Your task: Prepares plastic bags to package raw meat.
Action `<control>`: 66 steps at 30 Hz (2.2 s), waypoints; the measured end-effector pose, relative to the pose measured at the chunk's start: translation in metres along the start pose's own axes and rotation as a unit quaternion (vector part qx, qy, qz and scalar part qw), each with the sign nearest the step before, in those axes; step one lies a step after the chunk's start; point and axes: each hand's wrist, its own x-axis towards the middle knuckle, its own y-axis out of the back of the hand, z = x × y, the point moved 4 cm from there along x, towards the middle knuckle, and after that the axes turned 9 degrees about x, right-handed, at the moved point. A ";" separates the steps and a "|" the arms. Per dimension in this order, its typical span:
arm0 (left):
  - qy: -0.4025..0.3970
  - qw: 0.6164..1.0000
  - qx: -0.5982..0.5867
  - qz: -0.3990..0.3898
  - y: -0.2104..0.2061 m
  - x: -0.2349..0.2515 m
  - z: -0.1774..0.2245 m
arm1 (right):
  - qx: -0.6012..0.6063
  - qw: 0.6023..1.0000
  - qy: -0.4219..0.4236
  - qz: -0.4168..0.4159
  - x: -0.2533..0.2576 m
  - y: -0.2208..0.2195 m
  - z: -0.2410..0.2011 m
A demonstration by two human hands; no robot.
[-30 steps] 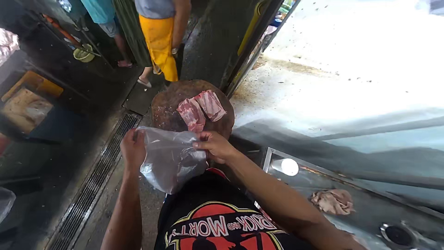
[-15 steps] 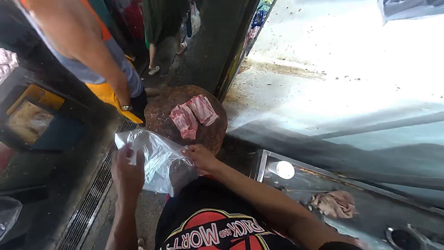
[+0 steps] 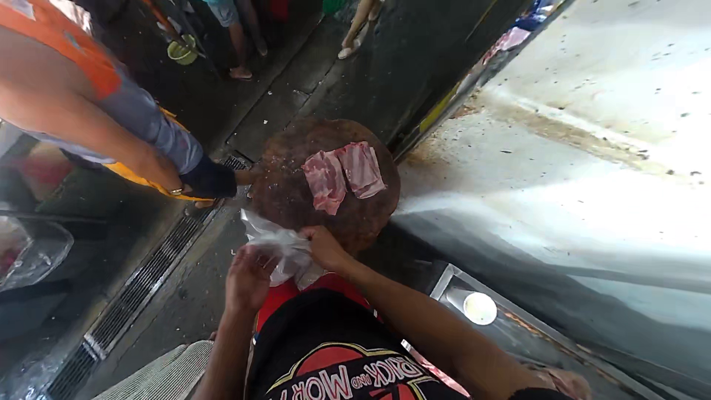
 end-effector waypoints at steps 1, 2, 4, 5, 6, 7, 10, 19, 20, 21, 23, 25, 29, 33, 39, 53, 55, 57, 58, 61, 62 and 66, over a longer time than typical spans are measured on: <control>0.013 0.997 -0.067 0.018 0.014 0.002 0.006 | -0.103 0.994 -0.024 0.011 0.005 0.009 0.012; 0.028 0.992 -0.118 0.033 0.027 0.004 0.013 | -0.183 0.981 -0.066 0.026 0.009 0.018 0.025; 0.070 0.985 -0.157 0.018 0.046 0.007 0.022 | -0.259 0.953 -0.139 0.068 0.014 0.030 0.050; 0.086 0.987 -0.136 -0.014 0.053 0.009 0.023 | -0.273 0.945 -0.158 0.086 0.014 0.031 0.055; 0.088 0.991 -0.089 -0.049 0.059 0.010 0.025 | -0.279 0.942 -0.164 0.093 0.012 0.026 0.056; 0.068 0.994 -0.018 -0.084 0.065 0.014 0.028 | -0.281 0.943 -0.151 0.090 0.008 0.017 0.051; -0.005 0.947 0.254 -0.197 0.066 0.028 0.051 | -0.306 0.952 -0.021 0.025 -0.001 -0.029 -0.005; -0.056 0.631 0.770 -0.082 0.100 0.043 0.106 | -0.293 0.942 -0.007 0.166 0.026 -0.095 -0.058; -0.025 0.640 0.767 -0.044 0.133 0.061 0.096 | -0.291 0.940 -0.032 0.174 0.019 -0.100 -0.052; 0.006 0.678 0.735 -0.031 0.164 0.074 0.081 | -0.288 0.940 -0.056 0.173 0.013 -0.108 -0.040; 0.071 0.829 0.553 -0.039 0.210 0.090 0.045 | -0.268 0.943 -0.111 0.165 0.009 -0.123 -0.002; 0.148 0.968 0.198 -0.040 0.218 0.085 0.022 | -0.238 0.938 -0.188 0.166 0.018 -0.124 0.044; 0.097 0.956 -0.026 -0.277 0.172 0.059 0.054 | -0.163 0.941 -0.186 0.232 0.069 -0.100 0.052; -0.002 0.908 0.284 -0.307 0.145 0.088 0.123 | 0.151 0.948 -0.006 0.282 0.114 -0.092 -0.114; -0.041 0.980 0.192 0.032 0.162 0.158 0.157 | -0.119 0.980 0.068 0.144 0.119 -0.140 -0.202; -0.294 0.785 0.544 -0.044 0.135 0.082 0.136 | -0.380 0.885 0.130 0.236 0.034 -0.124 -0.124; -0.127 0.863 0.490 -0.014 0.157 0.119 0.089 | -0.345 0.917 -0.014 0.200 0.054 -0.105 -0.084; -0.136 0.905 0.404 0.003 0.134 0.110 0.122 | -0.324 0.921 0.004 0.218 0.047 -0.100 -0.136; -0.178 0.913 0.368 -0.003 0.116 0.087 0.157 | -0.306 0.921 0.050 0.237 0.029 -0.104 -0.176; -0.500 0.826 0.259 -0.015 0.059 0.024 0.281 | -0.247 0.795 0.427 0.352 -0.009 -0.110 -0.287; -0.566 0.778 0.271 -0.015 0.055 0.004 0.293 | -0.252 0.738 0.506 0.369 -0.021 -0.111 -0.294; -0.433 0.740 0.514 0.028 0.102 0.051 0.189 | -0.364 0.876 0.177 0.261 0.011 -0.101 -0.155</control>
